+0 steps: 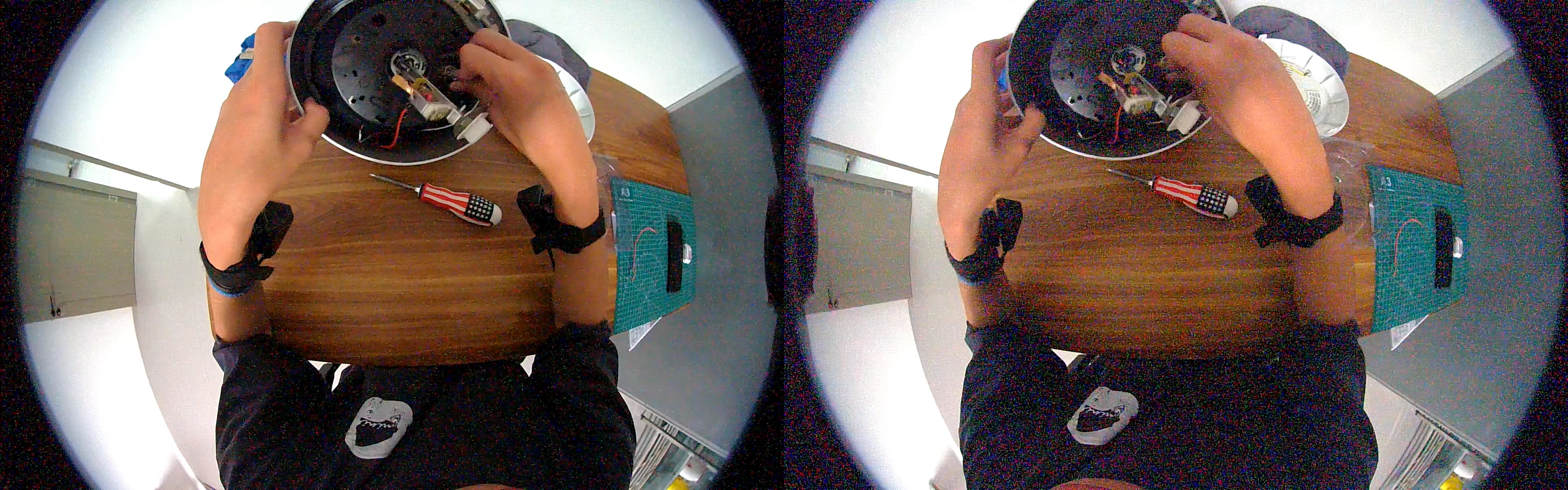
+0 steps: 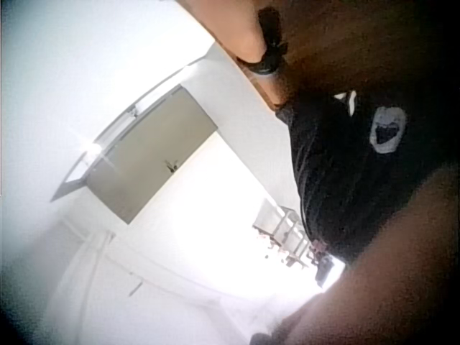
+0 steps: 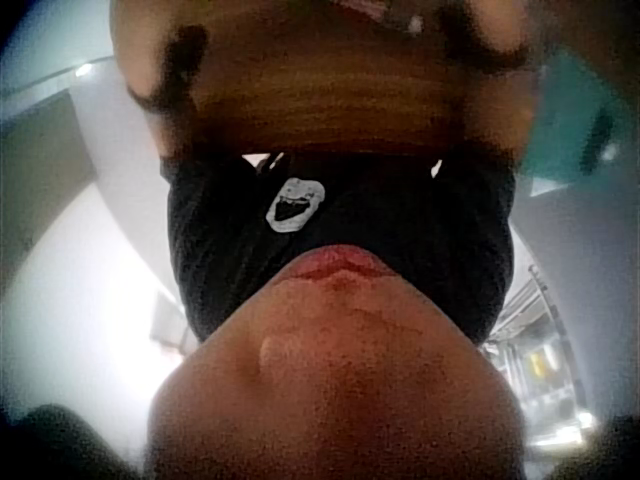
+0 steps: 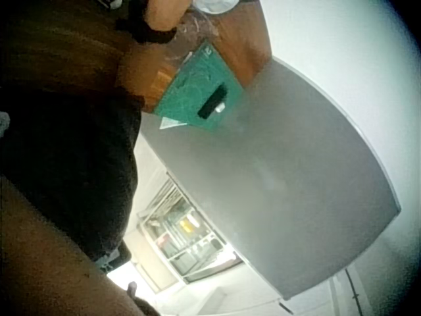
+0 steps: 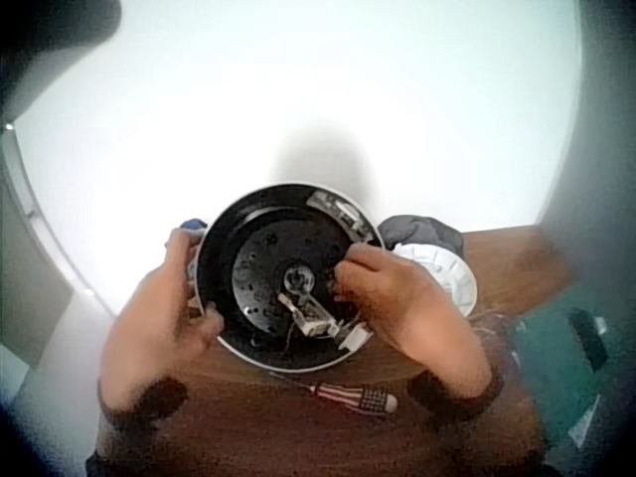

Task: The person uses a screwdriver to loosen screws on the internal wiring of a white cylindrical appliance. They then disconnect wires and remove a component from the unit, placing it on the table.

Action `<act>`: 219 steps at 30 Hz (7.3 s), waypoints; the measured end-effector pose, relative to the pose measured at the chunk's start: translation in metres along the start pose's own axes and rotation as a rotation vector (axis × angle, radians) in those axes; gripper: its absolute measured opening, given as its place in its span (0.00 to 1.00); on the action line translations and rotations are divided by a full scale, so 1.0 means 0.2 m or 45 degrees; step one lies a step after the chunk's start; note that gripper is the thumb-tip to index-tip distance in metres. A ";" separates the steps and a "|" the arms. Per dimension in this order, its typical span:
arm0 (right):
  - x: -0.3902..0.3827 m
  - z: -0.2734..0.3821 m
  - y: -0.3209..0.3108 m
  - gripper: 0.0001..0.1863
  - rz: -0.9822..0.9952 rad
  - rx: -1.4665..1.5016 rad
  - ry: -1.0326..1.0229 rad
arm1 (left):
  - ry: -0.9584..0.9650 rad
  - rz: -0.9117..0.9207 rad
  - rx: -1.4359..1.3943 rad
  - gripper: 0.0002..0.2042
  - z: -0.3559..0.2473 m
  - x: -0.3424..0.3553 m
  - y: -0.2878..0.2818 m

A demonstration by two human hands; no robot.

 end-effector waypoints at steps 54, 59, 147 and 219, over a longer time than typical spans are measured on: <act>-0.01 -0.06 -0.05 0.08 -0.016 0.068 0.113 | -0.021 -0.057 -0.167 0.31 -0.07 0.01 0.01; -0.04 -0.04 -0.07 0.06 0.080 0.110 0.031 | 0.055 -0.068 -0.131 0.31 -0.05 0.01 0.02; 0.11 0.19 -0.08 0.18 0.080 -0.079 0.120 | 0.127 -0.202 0.081 0.29 -0.07 -0.04 0.02; -0.09 -0.24 0.13 0.43 0.028 0.730 0.611 | 0.316 -0.135 0.195 0.56 -0.14 -0.07 0.06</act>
Point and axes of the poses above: each hand's wrist, its own x-axis towards the middle knuckle, its own y-axis out of the palm, z = x × y, the point moved 3 cm from there along x, towards the middle knuckle, and after that the axes turned 10 degrees about x, right-handed, at the moved point
